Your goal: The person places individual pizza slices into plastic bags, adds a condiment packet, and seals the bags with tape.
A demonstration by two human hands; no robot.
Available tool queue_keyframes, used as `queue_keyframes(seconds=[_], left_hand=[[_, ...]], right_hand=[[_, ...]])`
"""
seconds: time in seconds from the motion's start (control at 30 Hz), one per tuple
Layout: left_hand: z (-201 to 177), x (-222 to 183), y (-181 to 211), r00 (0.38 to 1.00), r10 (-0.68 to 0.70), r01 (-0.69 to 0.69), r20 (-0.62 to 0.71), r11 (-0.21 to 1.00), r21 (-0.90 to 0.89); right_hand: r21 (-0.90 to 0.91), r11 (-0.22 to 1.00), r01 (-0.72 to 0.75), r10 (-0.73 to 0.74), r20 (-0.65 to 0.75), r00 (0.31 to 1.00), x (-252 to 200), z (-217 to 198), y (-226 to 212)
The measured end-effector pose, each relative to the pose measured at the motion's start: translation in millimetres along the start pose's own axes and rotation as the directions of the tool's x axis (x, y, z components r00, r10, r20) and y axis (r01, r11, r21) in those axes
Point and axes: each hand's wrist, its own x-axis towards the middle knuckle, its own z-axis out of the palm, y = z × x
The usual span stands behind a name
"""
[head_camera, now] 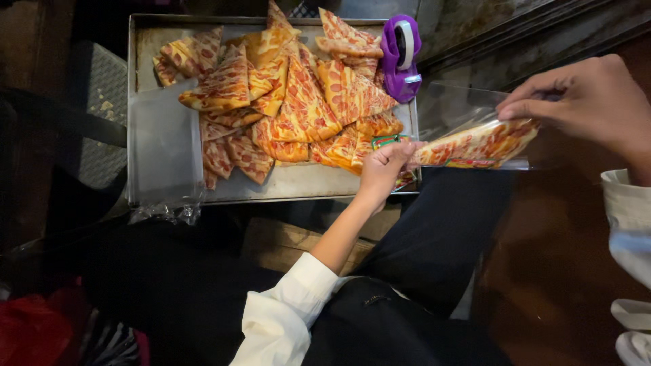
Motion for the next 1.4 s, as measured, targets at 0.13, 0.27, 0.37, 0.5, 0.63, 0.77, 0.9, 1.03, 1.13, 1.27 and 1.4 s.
queue_keyframes(seconds=[0.13,0.27,0.37,0.5,0.63,0.77,0.9,1.03,1.13,1.27,1.4], left_hand=[[-1.4,-0.6,-3.2,0.999,-0.027,0.027,-0.025,1.000,0.010],[-3.0,-2.5,4.7,0.996,-0.074,0.074,0.041,0.997,-0.001],[-0.1,-4.2,13.8,0.997,-0.074,0.073,0.022,0.997,0.035],[2.7,-5.3,12.5,0.997,-0.034,0.043,0.062,0.987,-0.152],[3.6,-8.4,11.0,0.998,-0.023,0.031,0.066,0.991,-0.130],[4.3,-11.9,13.3,0.997,-0.076,0.076,0.034,0.997,-0.015],[8.2,-20.9,26.6,0.999,-0.021,0.014,0.037,0.984,0.176],[14.0,-33.3,47.2,0.996,0.026,-0.061,0.089,0.902,0.427],[9.5,-33.8,48.0,0.997,0.025,-0.066,0.076,0.806,0.589],[6.5,-30.4,61.0,0.988,0.051,-0.138,0.147,0.730,0.670],[1.9,-31.1,79.6,0.943,0.115,-0.315,0.311,0.602,0.734]], right_hand=[[0.033,0.999,0.010,-0.011,0.020,1.000,4.5,1.6,4.6],[0.051,0.994,-0.095,0.091,0.075,0.993,6.3,-3.1,-2.8],[0.034,0.993,-0.110,0.105,0.126,0.987,15.5,-2.4,10.3],[0.010,0.997,-0.076,0.073,0.185,0.980,23.4,-0.5,18.1],[-0.192,0.976,-0.103,0.141,0.195,0.971,22.4,-1.7,8.8],[-0.326,0.945,-0.041,0.118,0.218,0.969,23.6,5.7,33.8],[-0.211,0.972,0.107,-0.056,0.235,0.970,17.3,8.9,47.4],[-0.197,0.914,0.355,-0.279,0.331,0.902,27.1,23.3,90.3],[-0.366,0.918,0.155,0.005,0.402,0.916,22.0,16.6,71.7],[-0.393,0.918,0.050,0.128,0.413,0.902,20.8,3.8,40.5],[-0.278,0.955,-0.105,0.226,0.448,0.865,29.2,-3.7,13.9]])
